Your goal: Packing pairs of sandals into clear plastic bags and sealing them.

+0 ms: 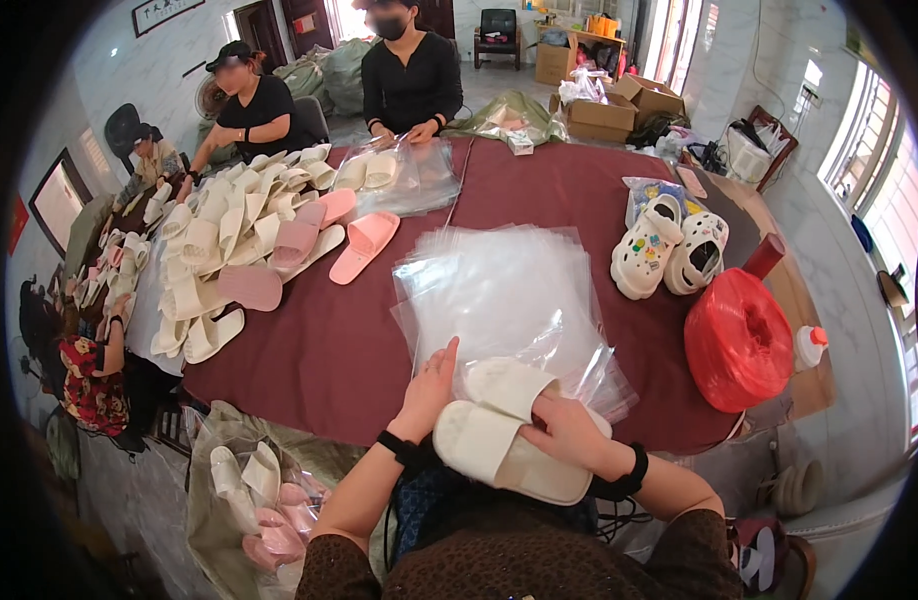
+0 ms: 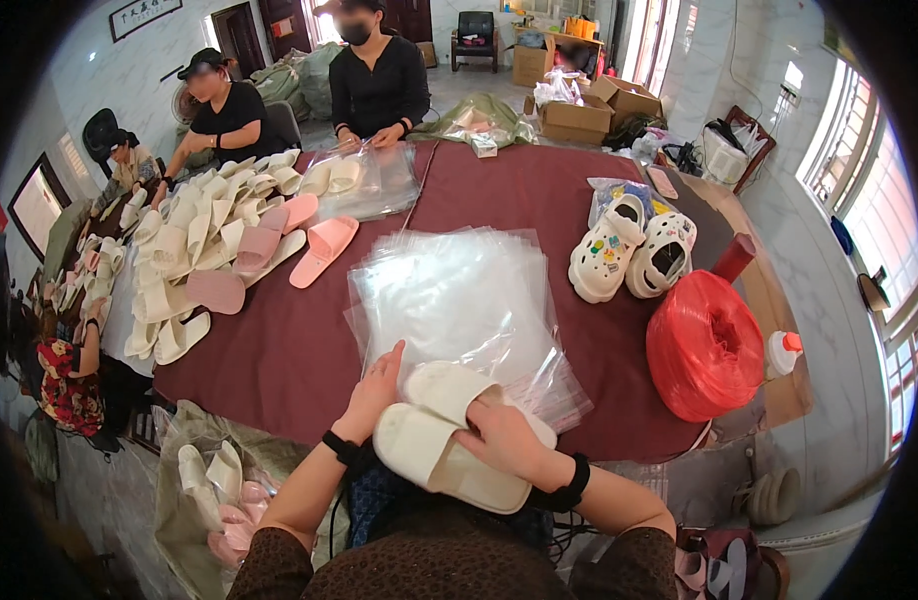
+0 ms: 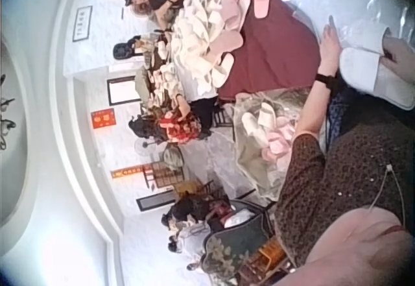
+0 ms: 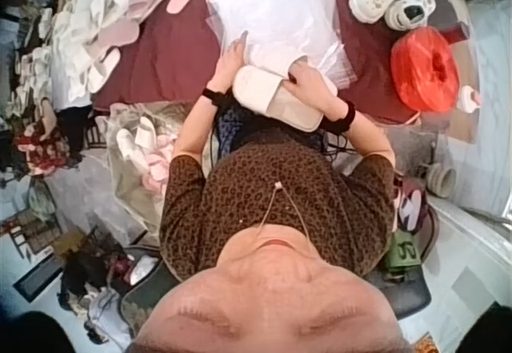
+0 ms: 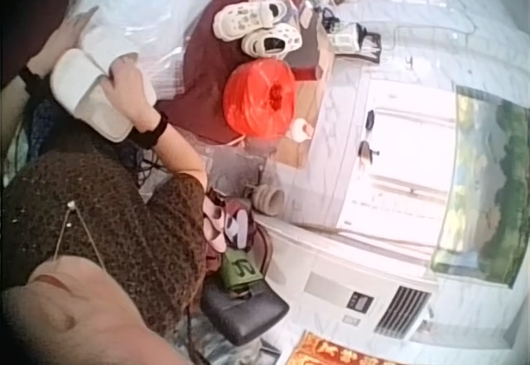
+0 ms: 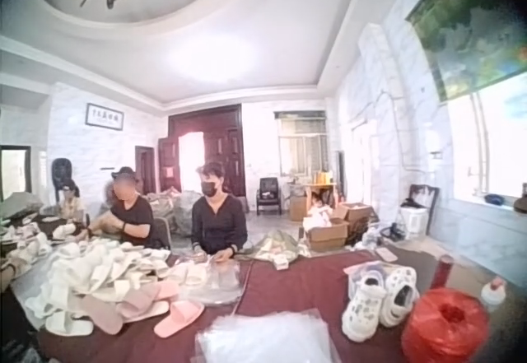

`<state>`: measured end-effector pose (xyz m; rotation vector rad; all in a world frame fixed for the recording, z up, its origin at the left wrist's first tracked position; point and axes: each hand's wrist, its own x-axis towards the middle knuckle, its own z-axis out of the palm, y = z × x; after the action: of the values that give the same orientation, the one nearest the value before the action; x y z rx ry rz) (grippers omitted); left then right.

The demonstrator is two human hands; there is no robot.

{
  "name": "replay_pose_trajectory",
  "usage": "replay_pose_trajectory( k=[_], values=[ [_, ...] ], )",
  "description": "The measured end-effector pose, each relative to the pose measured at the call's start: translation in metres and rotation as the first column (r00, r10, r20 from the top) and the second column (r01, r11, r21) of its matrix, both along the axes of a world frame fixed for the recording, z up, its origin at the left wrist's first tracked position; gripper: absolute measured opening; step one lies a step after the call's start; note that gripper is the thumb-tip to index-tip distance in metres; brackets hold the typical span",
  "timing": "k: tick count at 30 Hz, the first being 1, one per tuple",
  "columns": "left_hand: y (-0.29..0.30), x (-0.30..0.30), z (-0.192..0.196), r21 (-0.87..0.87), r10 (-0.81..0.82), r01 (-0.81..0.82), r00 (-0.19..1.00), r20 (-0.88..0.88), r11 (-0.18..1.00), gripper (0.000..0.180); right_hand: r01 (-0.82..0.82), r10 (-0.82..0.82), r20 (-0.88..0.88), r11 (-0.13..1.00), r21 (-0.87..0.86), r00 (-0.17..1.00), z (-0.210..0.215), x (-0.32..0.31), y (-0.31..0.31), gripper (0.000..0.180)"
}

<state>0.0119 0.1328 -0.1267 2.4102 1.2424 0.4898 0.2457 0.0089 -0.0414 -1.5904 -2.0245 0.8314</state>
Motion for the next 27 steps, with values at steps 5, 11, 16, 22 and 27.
replay_pose_trajectory(
  k=[5, 11, 16, 22, 27],
  values=[
    [0.007, 0.004, -0.030, 0.074, -0.008, 0.010, 1.000, -0.022, 0.997, 0.095, -0.157, 0.112, -0.500, 0.986, -0.049, 0.859, 0.028, -0.032, -0.005, 0.039],
    [0.034, -0.023, -0.105, -0.669, 0.283, 0.337, 0.714, 0.640, 0.662, 0.087, -0.077, 0.081, -0.383, 0.997, 0.026, 0.920, -0.002, -0.034, 0.015, 0.037],
    [0.004, -0.004, -0.001, 0.078, -0.036, 0.025, 0.990, 0.138, 0.997, 0.057, 0.085, -0.089, -0.130, 0.996, -0.037, 0.987, -0.030, 0.010, 0.010, 0.031],
    [-0.006, 0.002, 0.018, -0.049, 0.069, -0.057, 0.952, 0.297, 0.997, 0.016, 0.094, -0.090, -0.034, 0.988, 0.119, 0.995, -0.047, 0.001, 0.003, 0.028],
    [-0.017, 0.013, 0.050, 0.472, -0.060, -0.063, 0.969, 0.240, 0.879, 0.017, 0.342, -0.325, -0.134, 0.929, 0.141, 0.936, -0.054, 0.002, 0.010, 0.027]
  ],
)
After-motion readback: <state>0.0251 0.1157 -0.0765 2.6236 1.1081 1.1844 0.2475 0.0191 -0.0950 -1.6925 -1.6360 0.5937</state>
